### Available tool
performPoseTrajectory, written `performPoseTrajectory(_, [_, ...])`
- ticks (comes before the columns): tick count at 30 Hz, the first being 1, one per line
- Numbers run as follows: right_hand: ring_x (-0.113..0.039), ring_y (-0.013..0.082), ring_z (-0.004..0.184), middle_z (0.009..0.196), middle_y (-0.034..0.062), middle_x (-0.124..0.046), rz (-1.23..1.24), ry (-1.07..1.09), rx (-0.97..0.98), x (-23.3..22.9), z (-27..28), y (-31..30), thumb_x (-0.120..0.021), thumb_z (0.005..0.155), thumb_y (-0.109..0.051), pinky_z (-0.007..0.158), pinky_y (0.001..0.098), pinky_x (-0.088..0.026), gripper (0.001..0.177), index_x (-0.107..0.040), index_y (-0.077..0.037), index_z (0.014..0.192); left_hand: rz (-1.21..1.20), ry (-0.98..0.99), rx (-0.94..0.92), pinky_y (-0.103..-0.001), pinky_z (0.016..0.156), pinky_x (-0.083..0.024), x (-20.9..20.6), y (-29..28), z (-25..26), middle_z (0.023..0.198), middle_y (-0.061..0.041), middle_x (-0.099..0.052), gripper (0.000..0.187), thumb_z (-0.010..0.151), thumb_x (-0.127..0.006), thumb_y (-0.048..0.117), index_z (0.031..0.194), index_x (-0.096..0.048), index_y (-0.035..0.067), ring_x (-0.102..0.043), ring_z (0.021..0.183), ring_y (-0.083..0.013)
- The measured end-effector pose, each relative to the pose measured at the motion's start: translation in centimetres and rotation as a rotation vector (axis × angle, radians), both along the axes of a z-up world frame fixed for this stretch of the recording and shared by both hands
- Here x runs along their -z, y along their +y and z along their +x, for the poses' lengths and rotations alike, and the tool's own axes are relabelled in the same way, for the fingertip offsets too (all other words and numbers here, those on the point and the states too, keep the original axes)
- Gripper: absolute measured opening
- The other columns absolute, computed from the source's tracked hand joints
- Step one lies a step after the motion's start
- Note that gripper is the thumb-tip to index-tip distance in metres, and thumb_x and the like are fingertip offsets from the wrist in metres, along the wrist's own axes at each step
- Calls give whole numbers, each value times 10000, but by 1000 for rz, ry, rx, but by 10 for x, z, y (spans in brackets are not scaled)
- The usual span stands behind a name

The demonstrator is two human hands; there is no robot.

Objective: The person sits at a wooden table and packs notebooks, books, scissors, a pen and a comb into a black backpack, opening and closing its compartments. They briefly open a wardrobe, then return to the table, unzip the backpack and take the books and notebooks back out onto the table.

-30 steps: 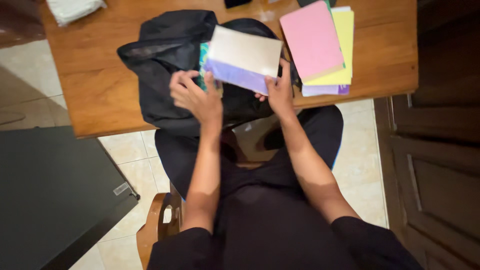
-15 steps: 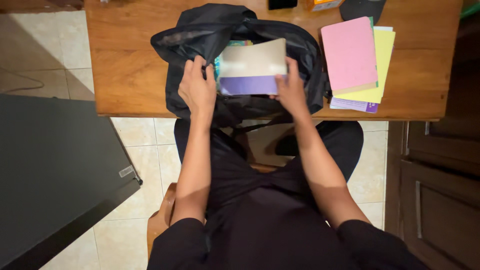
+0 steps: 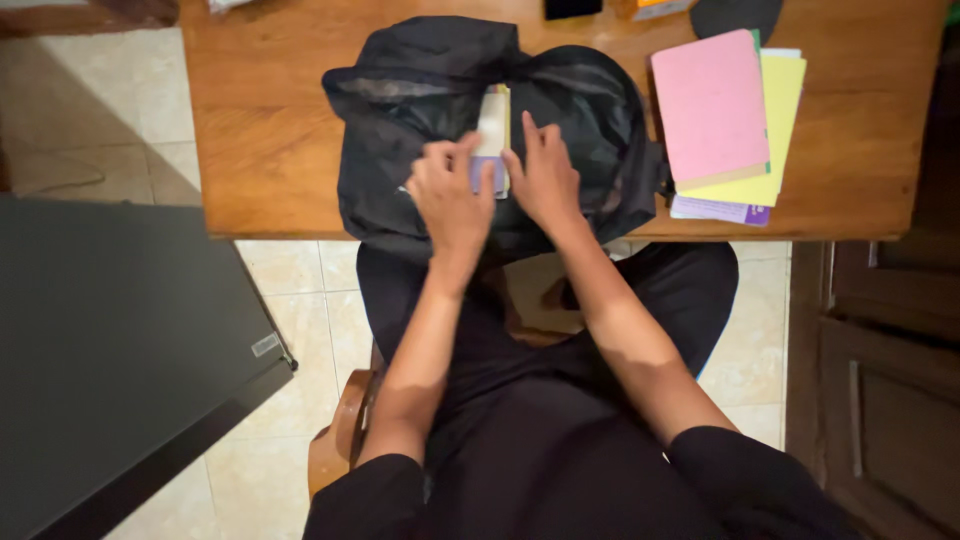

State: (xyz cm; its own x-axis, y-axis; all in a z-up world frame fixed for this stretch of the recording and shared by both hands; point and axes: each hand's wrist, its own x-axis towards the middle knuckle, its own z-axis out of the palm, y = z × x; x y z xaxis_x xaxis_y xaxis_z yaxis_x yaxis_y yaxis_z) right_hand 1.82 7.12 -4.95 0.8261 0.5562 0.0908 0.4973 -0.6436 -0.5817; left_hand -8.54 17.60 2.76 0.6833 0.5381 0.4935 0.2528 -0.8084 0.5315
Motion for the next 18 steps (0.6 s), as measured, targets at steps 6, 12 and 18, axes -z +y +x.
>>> performPoseTrajectory(6, [-620,309,1017,1073,110,-640,213,-127,224,-8,29,-88,-676,988,-129,883,427,-510,295,-686,-126,1283,-265,77,348,-441,796,-437,13,-79,42,889,-16,-625,36,939,-667,187,954,-678,156,-631,856,-260])
performPoseTrajectory(12, [-592,344,1103,1184,136,-633,131,-342,490,11,94,-187,-730,931,-86,997,453,-467,413,-640,-38,1331,-705,240,471,-489,849,-526,50,-156,91,1098,-141,-604,228,982,-612,216,1171,-589,92,-653,955,-360])
performPoseTrajectory(18, [-532,418,1132,1214,192,-599,-99,-253,672,28,120,-242,-915,776,-252,926,501,-430,596,-623,-11,1236,-591,140,568,-514,1039,-463,115,-212,141,1442,-371,-404,736,915,-653,232,1533,-320,10,-615,1134,-462])
